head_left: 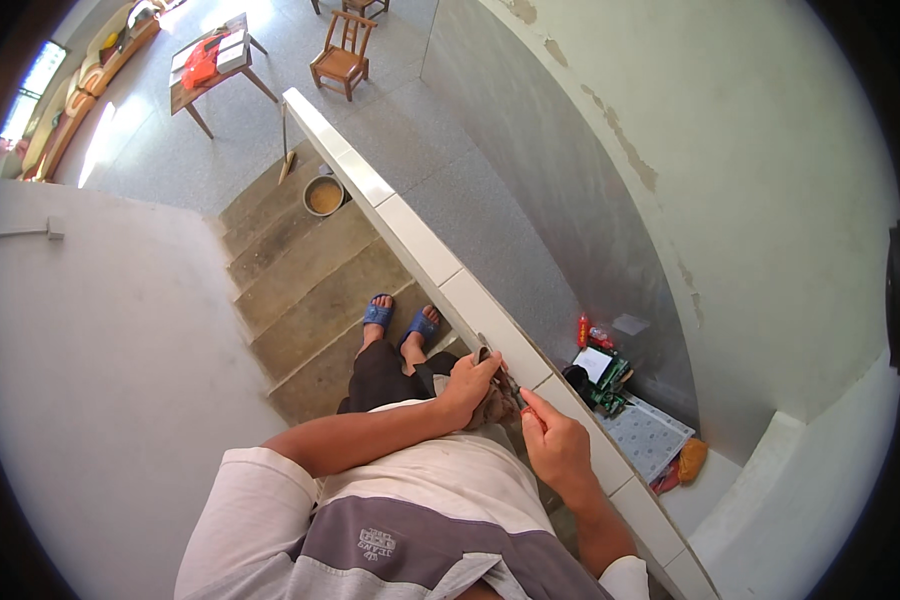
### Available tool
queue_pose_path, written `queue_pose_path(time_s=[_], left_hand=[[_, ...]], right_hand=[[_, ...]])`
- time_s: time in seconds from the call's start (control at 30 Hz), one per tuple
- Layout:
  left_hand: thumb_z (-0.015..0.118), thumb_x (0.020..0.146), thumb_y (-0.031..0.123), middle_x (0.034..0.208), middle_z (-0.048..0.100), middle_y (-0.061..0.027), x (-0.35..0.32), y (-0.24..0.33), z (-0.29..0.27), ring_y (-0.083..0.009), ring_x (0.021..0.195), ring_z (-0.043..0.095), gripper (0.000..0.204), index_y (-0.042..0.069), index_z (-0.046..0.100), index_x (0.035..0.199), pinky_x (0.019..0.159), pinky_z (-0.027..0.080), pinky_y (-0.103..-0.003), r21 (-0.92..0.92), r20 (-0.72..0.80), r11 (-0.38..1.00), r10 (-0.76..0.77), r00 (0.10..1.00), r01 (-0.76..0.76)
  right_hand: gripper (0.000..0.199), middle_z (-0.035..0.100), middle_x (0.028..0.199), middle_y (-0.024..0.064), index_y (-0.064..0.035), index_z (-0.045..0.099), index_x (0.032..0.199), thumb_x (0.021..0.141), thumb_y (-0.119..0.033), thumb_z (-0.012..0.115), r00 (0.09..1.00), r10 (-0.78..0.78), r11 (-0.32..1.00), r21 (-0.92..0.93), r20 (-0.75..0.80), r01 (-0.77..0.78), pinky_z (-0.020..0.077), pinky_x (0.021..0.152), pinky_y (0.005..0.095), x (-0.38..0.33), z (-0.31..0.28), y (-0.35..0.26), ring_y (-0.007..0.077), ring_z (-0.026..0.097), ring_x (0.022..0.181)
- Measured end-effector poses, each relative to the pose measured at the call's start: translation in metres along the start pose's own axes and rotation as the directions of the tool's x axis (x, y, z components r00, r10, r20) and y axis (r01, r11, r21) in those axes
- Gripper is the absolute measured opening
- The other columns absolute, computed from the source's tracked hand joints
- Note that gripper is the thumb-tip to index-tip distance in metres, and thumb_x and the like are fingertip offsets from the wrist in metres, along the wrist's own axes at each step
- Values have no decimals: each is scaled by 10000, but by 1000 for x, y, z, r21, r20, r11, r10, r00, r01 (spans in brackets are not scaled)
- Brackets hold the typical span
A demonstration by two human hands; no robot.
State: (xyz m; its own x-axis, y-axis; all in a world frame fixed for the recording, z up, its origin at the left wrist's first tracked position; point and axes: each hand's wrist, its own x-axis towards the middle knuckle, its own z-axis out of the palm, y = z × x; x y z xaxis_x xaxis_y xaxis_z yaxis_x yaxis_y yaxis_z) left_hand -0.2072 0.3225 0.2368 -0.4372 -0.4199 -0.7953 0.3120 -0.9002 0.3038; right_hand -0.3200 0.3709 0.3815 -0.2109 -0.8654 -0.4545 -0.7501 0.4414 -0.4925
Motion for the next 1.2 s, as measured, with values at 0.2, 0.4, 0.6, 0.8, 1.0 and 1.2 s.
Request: queue_pose_path(time_s=[0.2,0.4,0.6,0.8,1.0,1.2], left_hand=[[553,955,266,797,598,-47,-1,9,2,-135,703,564,253,30,601,881,650,482,-295,-63,-17,997,-50,999,49],[545,953,258,791,600,-50,11,0,-6,-138,707,568,251,27,612,881,655,480,-296,-38,8,999,11,1000,-10],[541,955,258,779,601,-54,5,0,-3,-139,694,569,256,29,612,865,634,479,-295,51,-26,998,44,999,-43],[530,962,256,744,588,-56,6,33,-1,-151,617,573,251,38,597,857,558,482,-283,10,-143,1000,1,990,0],[545,950,293,746,575,-66,19,16,-15,-168,597,598,256,56,604,873,554,538,-311,34,-46,997,70,997,-68],[543,955,288,730,577,-62,16,36,-8,-173,567,592,256,54,593,864,516,515,-297,42,-130,997,62,990,-57]], right_hand=[[313,689,856,168,-100,654,1174,896,-200,552,1000,7,1000,3,21,-7,523,686,408,7,1,1,338,670,763],[313,690,885,170,-96,653,1174,897,-199,549,1000,2,1000,6,27,-2,526,702,404,9,5,1,329,678,782],[306,683,882,189,-97,655,1169,903,-200,543,1000,10,999,38,-3,-10,523,710,416,1,5,3,354,667,795],[301,683,896,190,-105,662,1159,912,-218,531,1000,-18,1000,21,6,18,522,730,421,34,23,1,375,659,813],[313,683,925,191,-104,656,1168,915,-235,526,999,-28,999,33,25,27,521,746,424,32,24,1,367,664,831],[321,682,938,192,-102,655,1173,914,-236,521,998,-69,997,17,-17,69,521,755,417,42,30,2,361,666,841]])
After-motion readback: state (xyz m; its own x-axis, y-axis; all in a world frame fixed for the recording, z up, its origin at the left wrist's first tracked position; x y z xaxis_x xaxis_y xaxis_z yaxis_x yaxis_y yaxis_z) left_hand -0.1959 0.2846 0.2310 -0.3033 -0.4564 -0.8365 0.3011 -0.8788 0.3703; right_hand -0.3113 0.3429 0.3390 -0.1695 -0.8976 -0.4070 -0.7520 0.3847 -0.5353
